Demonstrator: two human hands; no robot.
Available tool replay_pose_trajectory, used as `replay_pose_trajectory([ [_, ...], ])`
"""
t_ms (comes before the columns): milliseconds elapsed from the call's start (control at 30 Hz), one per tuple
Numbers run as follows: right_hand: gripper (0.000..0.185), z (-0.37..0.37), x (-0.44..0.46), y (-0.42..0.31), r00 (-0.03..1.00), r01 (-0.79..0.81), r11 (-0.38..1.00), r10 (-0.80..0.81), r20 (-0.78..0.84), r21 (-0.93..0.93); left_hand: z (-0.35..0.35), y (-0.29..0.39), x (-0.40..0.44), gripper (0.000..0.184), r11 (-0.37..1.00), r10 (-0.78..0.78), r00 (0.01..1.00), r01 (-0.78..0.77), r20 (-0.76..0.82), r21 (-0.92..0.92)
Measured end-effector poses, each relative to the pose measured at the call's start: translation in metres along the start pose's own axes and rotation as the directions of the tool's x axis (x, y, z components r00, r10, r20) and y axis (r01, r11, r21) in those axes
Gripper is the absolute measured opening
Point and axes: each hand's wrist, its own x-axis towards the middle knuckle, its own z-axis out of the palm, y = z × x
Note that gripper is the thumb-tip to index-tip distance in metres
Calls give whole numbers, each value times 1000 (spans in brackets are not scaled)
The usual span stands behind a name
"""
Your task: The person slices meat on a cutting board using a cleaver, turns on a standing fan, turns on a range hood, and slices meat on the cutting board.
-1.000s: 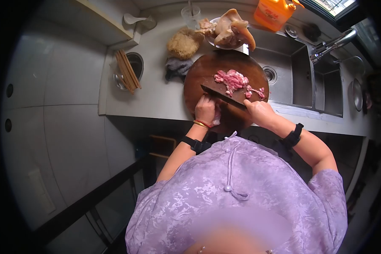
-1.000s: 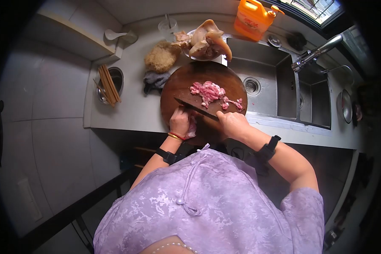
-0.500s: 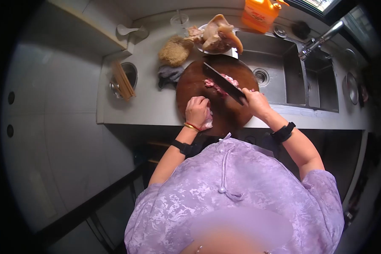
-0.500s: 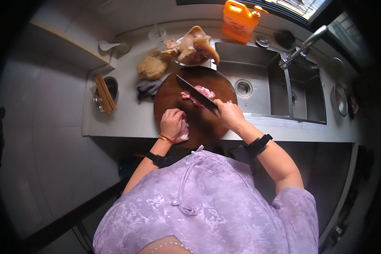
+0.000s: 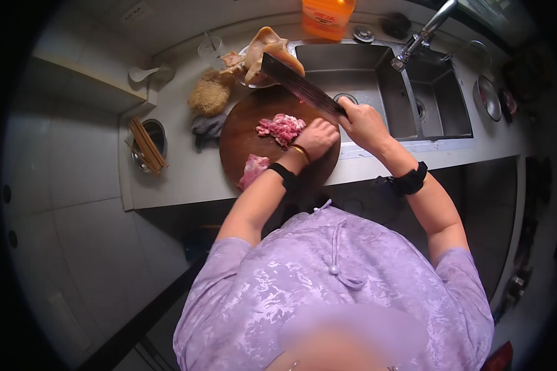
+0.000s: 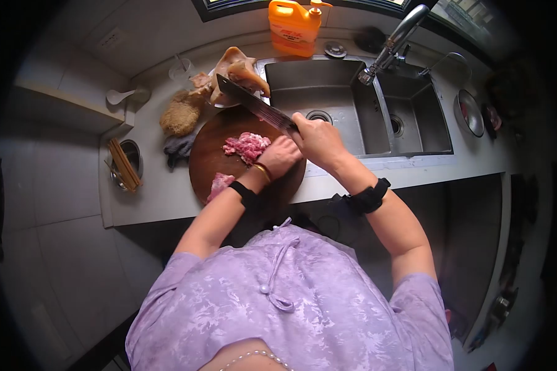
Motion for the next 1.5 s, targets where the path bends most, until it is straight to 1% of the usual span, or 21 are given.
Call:
replay_pose_trajectory([
  [67, 19, 1, -1, 1, 1000, -3, 1000, 3, 7, 15, -14, -20, -15, 16, 997, -71, 992, 68, 106, 34],
  [267, 17, 15, 1, -7, 998, 29, 997, -33, 45, 75, -52, -59, -71, 23, 957, -175, 972, 129, 158, 261],
  [433, 18, 35, 3, -5, 994, 37, 995, -46, 102, 89, -99, -42, -84, 19, 963, -225, 954, 249, -201, 104],
  [500, 18, 41, 4, 0, 991, 32, 998, -39, 124, 58, -98, -26, -86, 14, 960, -267, 957, 274, -113, 52],
  [567, 19, 42, 7, -1, 990, 47, 998, -52, 131, 40, -65, -11, -81, 12, 999, -30, 994, 31, -103, 13],
  [667, 22, 35, 8, -9, 989, -21, 1000, 20, 147, 5, -43, 5, -53, 12, 999, 44, 986, -41, -162, 21],
  [700, 22, 34, 10, -8, 989, -16, 1000, 15, 146, 0, -36, -1, -47, 13, 996, -76, 989, 70, 126, 50],
  [733, 21, 32, 10, -6, 991, -5, 1000, 6, 136, -4, -32, -7, -41, 14, 980, -197, 897, 170, 397, 103],
  [767, 20, 31, 8, -4, 992, 4, 1000, -3, 129, -8, -32, -17, -44, 14, 980, -200, 899, 175, 391, 98],
  [833, 19, 29, 5, -3, 992, 9, 1000, -8, 124, -5, -47, -42, -63, 13, 932, -262, 908, 151, 326, 330],
  [867, 18, 28, 5, -4, 994, 15, 1000, -16, 112, 7, -56, -46, -70, 13, 929, -268, 908, 156, 322, 335],
  [900, 18, 29, 4, -4, 994, 25, 1000, -26, 111, 10, -77, -45, -72, 11, 960, -195, 979, 179, 57, 213],
  [933, 18, 32, 2, -2, 991, 21, 1000, -22, 132, 6, -95, -43, -77, 9, 982, -140, 965, 164, -221, 91],
  [967, 18, 35, -1, 0, 988, 19, 1000, -19, 153, 2, -106, -43, -84, 9, 980, -147, 964, 172, -220, 100],
  [1067, 14, 47, -8, 1, 972, 139, 985, -115, 203, -106, -137, -45, -106, 14, 813, -564, 718, 569, -408, -123],
  [1133, 12, 49, -11, -6, 944, 258, 938, -193, 268, -230, -158, -50, -121, 21, 678, -720, 553, 688, -419, -259],
  [1167, 12, 52, -12, -6, 942, 263, 938, -198, 272, -227, -164, -49, -120, 21, 674, -724, 548, 693, -419, -258],
  [1233, 15, 64, -11, -8, 912, 384, 872, -308, 270, -304, -176, -48, -115, 25, 640, -730, 675, 621, -106, -452],
  [1333, 14, 67, -8, -20, 889, 449, 836, -381, 255, -316, -148, -36, -92, 31, 723, -511, 818, 576, 266, -383],
  [1433, 13, 63, -8, -23, 866, 496, 809, -431, 256, -316, -94, -47, -82, 27, 732, -508, 762, 628, 403, -265],
  [1500, 13, 57, -11, -22, 847, 528, 788, -466, 255, -316, -97, -56, -83, 28, 723, -558, 750, 649, 354, -236],
])
